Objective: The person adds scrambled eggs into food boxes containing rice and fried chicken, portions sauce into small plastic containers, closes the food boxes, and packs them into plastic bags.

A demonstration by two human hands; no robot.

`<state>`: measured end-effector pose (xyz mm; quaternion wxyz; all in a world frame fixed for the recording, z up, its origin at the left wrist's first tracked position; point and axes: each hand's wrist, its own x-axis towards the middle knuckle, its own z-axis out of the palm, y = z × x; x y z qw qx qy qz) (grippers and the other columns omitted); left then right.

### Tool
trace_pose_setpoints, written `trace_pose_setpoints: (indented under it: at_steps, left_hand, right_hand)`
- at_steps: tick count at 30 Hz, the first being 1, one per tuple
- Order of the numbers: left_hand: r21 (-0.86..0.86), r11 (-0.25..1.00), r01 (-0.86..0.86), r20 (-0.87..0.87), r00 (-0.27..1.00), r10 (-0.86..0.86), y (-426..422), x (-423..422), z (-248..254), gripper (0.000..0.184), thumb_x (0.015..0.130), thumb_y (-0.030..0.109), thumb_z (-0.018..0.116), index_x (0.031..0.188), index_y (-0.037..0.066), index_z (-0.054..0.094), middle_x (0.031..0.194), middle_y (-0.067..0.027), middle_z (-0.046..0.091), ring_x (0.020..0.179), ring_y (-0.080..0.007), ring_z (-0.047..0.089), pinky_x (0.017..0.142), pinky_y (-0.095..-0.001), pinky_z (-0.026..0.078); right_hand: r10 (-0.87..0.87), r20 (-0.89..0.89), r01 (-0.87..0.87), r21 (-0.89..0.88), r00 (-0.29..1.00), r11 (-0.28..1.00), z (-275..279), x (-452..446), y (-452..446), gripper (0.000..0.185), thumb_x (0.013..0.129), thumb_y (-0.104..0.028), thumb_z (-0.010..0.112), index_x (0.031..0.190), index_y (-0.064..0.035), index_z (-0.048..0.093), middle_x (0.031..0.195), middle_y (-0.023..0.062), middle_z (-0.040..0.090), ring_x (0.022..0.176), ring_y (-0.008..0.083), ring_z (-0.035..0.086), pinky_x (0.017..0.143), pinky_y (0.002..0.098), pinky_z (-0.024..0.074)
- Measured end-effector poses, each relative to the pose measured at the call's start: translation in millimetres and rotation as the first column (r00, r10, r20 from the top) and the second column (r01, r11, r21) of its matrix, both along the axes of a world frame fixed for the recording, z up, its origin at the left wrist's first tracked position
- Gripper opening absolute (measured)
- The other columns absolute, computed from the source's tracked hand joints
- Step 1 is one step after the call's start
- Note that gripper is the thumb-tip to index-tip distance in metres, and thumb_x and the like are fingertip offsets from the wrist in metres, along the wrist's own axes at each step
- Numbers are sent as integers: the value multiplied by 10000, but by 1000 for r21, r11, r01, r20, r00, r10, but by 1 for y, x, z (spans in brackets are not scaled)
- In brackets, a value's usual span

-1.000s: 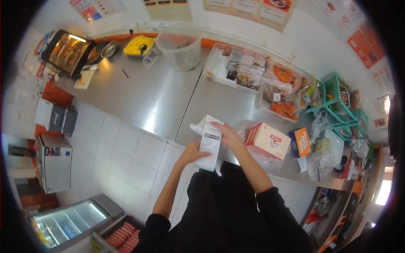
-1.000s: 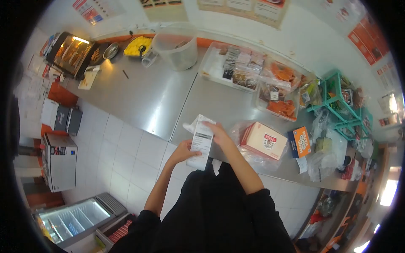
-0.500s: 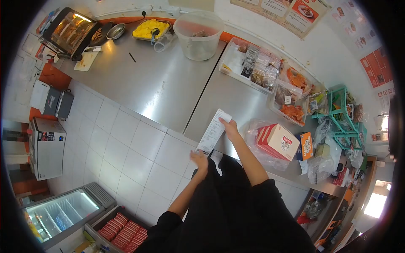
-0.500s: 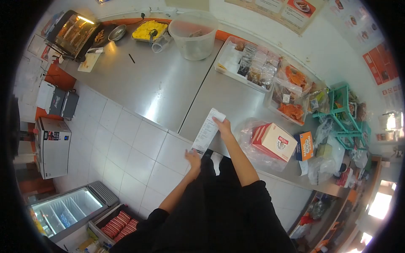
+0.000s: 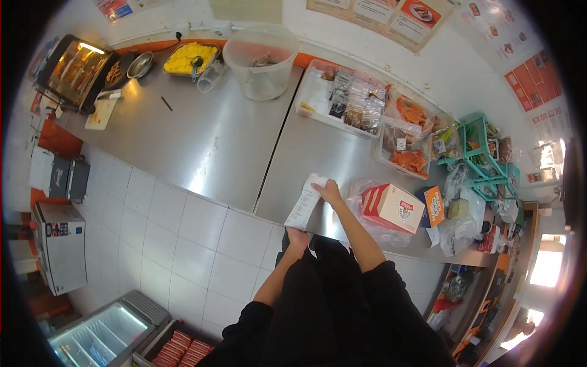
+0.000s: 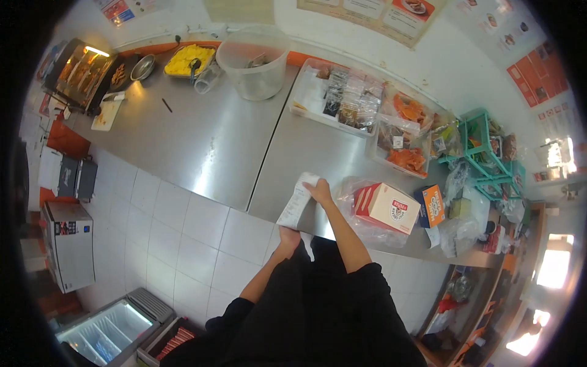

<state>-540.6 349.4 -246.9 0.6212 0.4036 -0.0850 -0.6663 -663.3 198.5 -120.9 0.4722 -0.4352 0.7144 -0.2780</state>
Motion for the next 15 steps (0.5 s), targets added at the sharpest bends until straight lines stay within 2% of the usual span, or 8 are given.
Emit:
trace_pose_setpoints:
  at_steps: [2,4,5,8,10,11,12,15]
  left_hand:
    - [23,998,53,-14,998,-53,9,8,-18,457,996,376,400,1333,83,492,1347,-47,528,1284,-224,442,1070,-396,347]
    - [351,936,-12,-400,902,162,6,14,1,449,987,348,426,1338,73,483,1338,-59,531,1273,-234,449,1077,-413,346]
    - [388,922,14,-442,881,172,3,21,18,437,994,334,450,1330,56,474,1321,-70,532,1242,-242,467,1065,-405,364]
    - [271,959,-82,-312,935,168,14,35,56,436,980,259,530,1309,-14,445,1312,-131,504,1220,-282,469,1045,-401,386]
    - [243,970,-14,124,992,-17,21,53,58,501,959,303,581,1281,-50,432,1336,-172,463,1241,-306,453,1075,-428,337]
    - [237,971,24,343,933,-107,21,61,61,538,948,325,606,1267,-68,425,1349,-192,442,1251,-318,445,1090,-442,313]
    - [285,958,-24,510,850,-130,16,65,72,525,926,281,637,1246,-79,430,1284,-197,465,1204,-337,472,1058,-451,338]
    - [221,962,-163,917,371,-148,-12,67,108,462,874,182,694,1181,-78,469,1109,-196,519,1068,-370,537,962,-467,400]
  right_hand:
    - [8,-613,-41,-40,790,998,-21,-25,-6,370,794,-265,768,966,43,657,965,189,697,938,329,669,834,390,512]
    - [-236,-467,197,-132,852,972,-68,-75,-22,400,767,-289,784,944,43,646,978,219,683,947,380,653,846,414,507]
    - [-359,-379,320,-163,853,933,-81,-91,-28,416,753,-300,792,932,43,640,984,234,675,952,405,645,853,427,504]
    - [-277,-279,184,-318,919,930,-65,-110,-56,399,775,-243,782,998,54,634,971,193,688,873,329,665,808,385,509]
    - [-87,-188,37,-252,978,967,-44,-110,-76,402,805,-211,760,1079,46,615,968,150,691,881,272,661,806,369,510]
    - [-25,46,34,-209,999,977,-20,-102,-78,401,828,-186,739,1130,36,597,1001,125,683,914,236,647,824,357,506]
    - [29,280,21,-175,959,984,9,-91,-77,404,852,-161,718,1181,27,579,1035,100,675,948,200,633,843,345,503]
    - [237,358,-140,-276,903,951,68,-73,-49,419,886,-128,682,1251,12,533,1160,79,629,1041,151,588,896,310,485]
